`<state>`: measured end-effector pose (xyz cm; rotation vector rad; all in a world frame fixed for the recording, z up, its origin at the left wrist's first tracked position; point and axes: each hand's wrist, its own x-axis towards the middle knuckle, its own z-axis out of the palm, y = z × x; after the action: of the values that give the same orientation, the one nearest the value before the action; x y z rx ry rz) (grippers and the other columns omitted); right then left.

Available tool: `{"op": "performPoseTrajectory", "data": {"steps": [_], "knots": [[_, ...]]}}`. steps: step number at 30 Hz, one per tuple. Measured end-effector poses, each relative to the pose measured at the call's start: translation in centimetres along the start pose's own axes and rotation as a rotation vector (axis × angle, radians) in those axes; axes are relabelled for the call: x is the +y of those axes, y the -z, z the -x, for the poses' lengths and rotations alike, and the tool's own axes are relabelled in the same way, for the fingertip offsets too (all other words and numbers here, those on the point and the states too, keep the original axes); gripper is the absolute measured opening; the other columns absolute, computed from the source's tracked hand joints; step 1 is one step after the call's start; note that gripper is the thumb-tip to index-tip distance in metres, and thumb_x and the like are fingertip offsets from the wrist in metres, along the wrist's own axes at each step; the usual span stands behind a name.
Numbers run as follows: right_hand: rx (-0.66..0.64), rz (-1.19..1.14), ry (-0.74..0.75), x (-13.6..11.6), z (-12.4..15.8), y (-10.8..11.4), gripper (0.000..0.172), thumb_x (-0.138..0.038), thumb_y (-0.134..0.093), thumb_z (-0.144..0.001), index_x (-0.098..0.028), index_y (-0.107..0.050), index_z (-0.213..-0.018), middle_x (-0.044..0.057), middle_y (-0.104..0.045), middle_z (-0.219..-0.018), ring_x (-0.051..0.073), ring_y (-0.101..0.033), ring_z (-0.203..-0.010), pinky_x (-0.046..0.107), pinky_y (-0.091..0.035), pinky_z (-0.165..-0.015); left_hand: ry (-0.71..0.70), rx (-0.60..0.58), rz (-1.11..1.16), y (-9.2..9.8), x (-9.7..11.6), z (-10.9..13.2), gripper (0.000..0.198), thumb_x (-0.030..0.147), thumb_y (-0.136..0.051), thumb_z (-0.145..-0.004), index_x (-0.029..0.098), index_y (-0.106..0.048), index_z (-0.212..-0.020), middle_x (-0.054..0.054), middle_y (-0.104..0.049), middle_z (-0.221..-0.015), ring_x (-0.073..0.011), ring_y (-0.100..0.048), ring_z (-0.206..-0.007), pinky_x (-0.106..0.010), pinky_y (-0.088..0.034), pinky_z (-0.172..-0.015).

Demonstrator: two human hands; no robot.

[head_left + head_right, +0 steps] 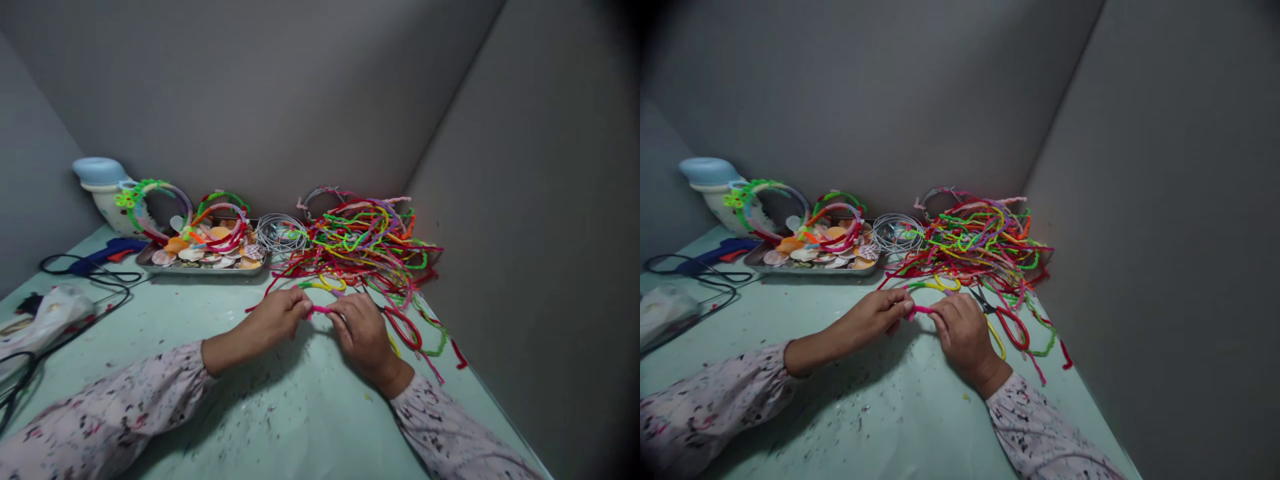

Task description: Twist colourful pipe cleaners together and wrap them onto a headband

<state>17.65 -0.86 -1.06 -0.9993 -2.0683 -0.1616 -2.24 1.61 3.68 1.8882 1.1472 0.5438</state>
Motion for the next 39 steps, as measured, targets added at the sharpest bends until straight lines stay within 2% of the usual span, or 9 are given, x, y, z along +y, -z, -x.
{"op": "performPoseTrajectory", "data": {"steps": [7,15,19,21,23,25,28,33,39], "knots": [[-0.006,0.004,0.001,-0.2,0.2,0.1,0.009,-0.017,-0.055,-0.089,-0.018,-0.059,-0.096,0.007,-0.064,-0.088,0.021,-0.053,-0.088,0.038,-0.047,-0.080,0.022,-0.019,-0.039,0.1,0.3,0.1,0.030,0.037,-0.040,-0.088,0.017,-0.053,-0.070,0.003,-0.051,-0.049,-0.0119,-0.046,-0.048,-0.022,-0.031,-0.051],[-0.007,0.015,0.022,-0.3,-0.1,0.2,0.008,-0.017,-0.055,-0.089,-0.019,-0.059,-0.095,0.006,-0.064,-0.087,0.021,-0.054,-0.087,0.038,-0.047,-0.079,0.052,-0.046,0.040,0.0,0.3,0.0,0.031,0.038,-0.040,-0.087,0.017,-0.051,-0.067,0.003,-0.049,-0.048,-0.0116,-0.045,-0.046,-0.022,-0.031,-0.049],[-0.004,-0.007,-0.012,-0.2,0.0,0.2,0.008,-0.017,-0.054,-0.090,-0.019,-0.059,-0.095,0.006,-0.064,-0.087,0.021,-0.054,-0.086,0.038,-0.046,-0.079,0.039,-0.048,0.074,0.2,0.7,0.1,0.030,0.036,-0.040,-0.088,0.016,-0.056,-0.074,0.003,-0.050,-0.048,-0.0107,-0.044,-0.045,-0.022,-0.033,-0.049],[0.014,-0.017,-0.038,-0.1,-0.1,0.3,0.008,-0.017,-0.053,-0.090,-0.018,-0.059,-0.095,0.007,-0.064,-0.087,0.021,-0.054,-0.086,0.038,-0.046,-0.078,-0.014,-0.037,0.034,0.4,0.8,0.3,0.024,0.032,-0.043,-0.087,0.015,-0.060,-0.085,0.003,-0.054,-0.053,-0.0105,-0.045,-0.047,-0.022,-0.035,-0.051],[0.026,-0.021,-0.047,-0.1,-0.1,0.3,0.008,-0.017,-0.053,-0.090,-0.018,-0.060,-0.094,0.007,-0.064,-0.087,0.021,-0.054,-0.086,0.038,-0.046,-0.077,-0.123,0.014,-0.087,0.4,0.6,0.4,0.021,0.020,-0.046,-0.084,0.015,-0.062,-0.096,0.001,-0.059,-0.062,-0.0100,-0.048,-0.051,-0.022,-0.037,-0.055],[0.022,-0.023,-0.045,-0.1,-0.1,0.4,0.008,-0.018,-0.053,-0.090,-0.018,-0.060,-0.094,0.007,-0.064,-0.086,0.021,-0.055,-0.085,0.037,-0.046,-0.076,-0.237,0.105,-0.230,0.2,0.2,0.4,0.028,0.009,-0.047,-0.079,0.016,-0.062,-0.102,-0.002,-0.063,-0.078,-0.0096,-0.051,-0.057,-0.022,-0.039,-0.058],[0.009,-0.025,-0.048,-0.1,-0.1,0.3,0.009,-0.019,-0.053,-0.090,-0.019,-0.061,-0.094,0.007,-0.064,-0.086,0.021,-0.055,-0.085,0.038,-0.046,-0.076,-0.364,0.214,-0.346,-0.2,-0.6,0.3,0.027,0.009,-0.049,-0.080,0.016,-0.060,-0.103,-0.007,-0.063,-0.098,-0.0106,-0.054,-0.065,-0.024,-0.043,-0.063],[0.020,-0.034,-0.048,-0.1,-0.1,0.3,0.009,-0.020,-0.052,-0.090,-0.020,-0.060,-0.095,0.006,-0.065,-0.087,0.021,-0.055,-0.085,0.038,-0.046,-0.077,-0.417,0.260,-0.394,-0.3,-1.2,0.2,0.014,0.016,-0.053,-0.085,0.018,-0.062,-0.096,-0.004,-0.064,-0.089,-0.0117,-0.055,-0.069,-0.024,-0.044,-0.065],[0.023,-0.034,-0.051,-0.1,0.0,0.3,0.009,-0.018,-0.054,-0.089,-0.019,-0.061,-0.095,0.006,-0.065,-0.087,0.021,-0.055,-0.086,0.038,-0.046,-0.078,-0.402,0.266,-0.386,-0.1,-1.0,0.2,0.010,0.019,-0.057,-0.086,0.017,-0.064,-0.092,-0.003,-0.064,-0.083,-0.0118,-0.055,-0.068,-0.023,-0.042,-0.064]]}}
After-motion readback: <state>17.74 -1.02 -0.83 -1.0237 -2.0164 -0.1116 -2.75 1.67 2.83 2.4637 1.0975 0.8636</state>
